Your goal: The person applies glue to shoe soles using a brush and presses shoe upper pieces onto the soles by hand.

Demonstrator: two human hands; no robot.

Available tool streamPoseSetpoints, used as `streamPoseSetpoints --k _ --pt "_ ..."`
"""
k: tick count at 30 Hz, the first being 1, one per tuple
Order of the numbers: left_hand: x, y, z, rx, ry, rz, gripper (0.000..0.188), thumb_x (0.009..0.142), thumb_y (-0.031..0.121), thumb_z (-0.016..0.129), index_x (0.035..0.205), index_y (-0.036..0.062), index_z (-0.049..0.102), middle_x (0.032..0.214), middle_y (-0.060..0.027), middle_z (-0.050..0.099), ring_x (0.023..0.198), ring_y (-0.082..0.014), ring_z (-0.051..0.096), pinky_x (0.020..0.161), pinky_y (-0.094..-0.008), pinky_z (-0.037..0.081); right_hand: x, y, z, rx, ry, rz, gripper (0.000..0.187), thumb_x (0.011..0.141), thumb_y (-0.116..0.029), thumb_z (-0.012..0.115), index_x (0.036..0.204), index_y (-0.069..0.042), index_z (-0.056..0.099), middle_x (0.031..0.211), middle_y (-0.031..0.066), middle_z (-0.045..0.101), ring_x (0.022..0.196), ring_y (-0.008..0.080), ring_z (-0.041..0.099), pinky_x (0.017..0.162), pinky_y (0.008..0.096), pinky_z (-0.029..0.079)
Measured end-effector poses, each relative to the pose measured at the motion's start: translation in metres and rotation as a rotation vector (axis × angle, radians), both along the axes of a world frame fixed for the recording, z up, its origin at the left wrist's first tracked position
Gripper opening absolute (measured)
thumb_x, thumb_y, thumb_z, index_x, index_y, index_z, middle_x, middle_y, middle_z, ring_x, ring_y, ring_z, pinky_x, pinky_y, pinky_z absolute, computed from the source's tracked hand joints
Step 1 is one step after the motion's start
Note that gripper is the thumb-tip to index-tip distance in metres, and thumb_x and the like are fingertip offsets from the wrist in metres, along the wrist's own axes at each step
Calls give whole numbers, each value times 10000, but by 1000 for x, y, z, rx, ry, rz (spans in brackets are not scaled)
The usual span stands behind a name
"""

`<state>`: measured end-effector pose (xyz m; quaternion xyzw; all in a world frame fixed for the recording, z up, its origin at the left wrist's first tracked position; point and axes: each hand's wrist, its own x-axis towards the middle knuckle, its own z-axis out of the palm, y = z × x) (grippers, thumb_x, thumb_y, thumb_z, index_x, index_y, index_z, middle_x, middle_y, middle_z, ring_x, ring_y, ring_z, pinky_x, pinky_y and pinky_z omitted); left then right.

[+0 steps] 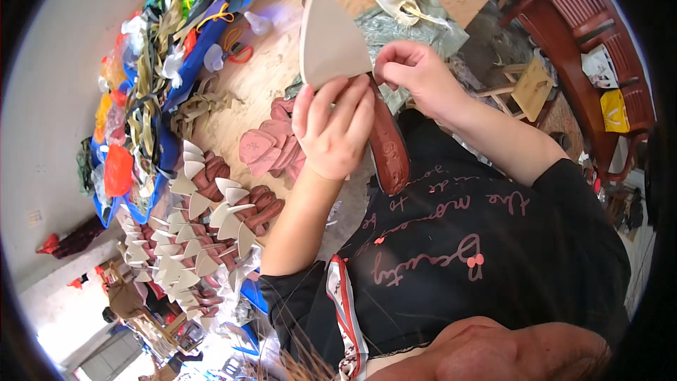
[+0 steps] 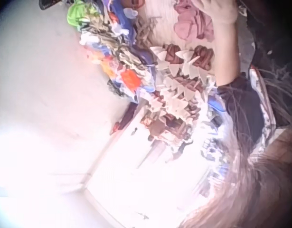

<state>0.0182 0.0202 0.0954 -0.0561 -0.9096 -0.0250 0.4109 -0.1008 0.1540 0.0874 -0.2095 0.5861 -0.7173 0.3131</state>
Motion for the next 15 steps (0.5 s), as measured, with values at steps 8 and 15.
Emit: streamPoseSetpoints --k 8,15 --pt "-16 0 -15 202 101 -25 149 734 189 626 859 149 695 980 41 695 1002 -170 586 1049 -378 295 -73 139 -183 562 451 73 182 848 -164 493 728 -28 494 649 118 498 580 208 501 533 338 398" --pt "-31 7 -24 444 237 -70 198 628 128 743 797 229 725 933 4 597 991 -224 489 977 -430 420 -53 326 -279 1584 498 236 262 791 -234 571 820 17 641 824 266 630 840 412 616 755 484 473"
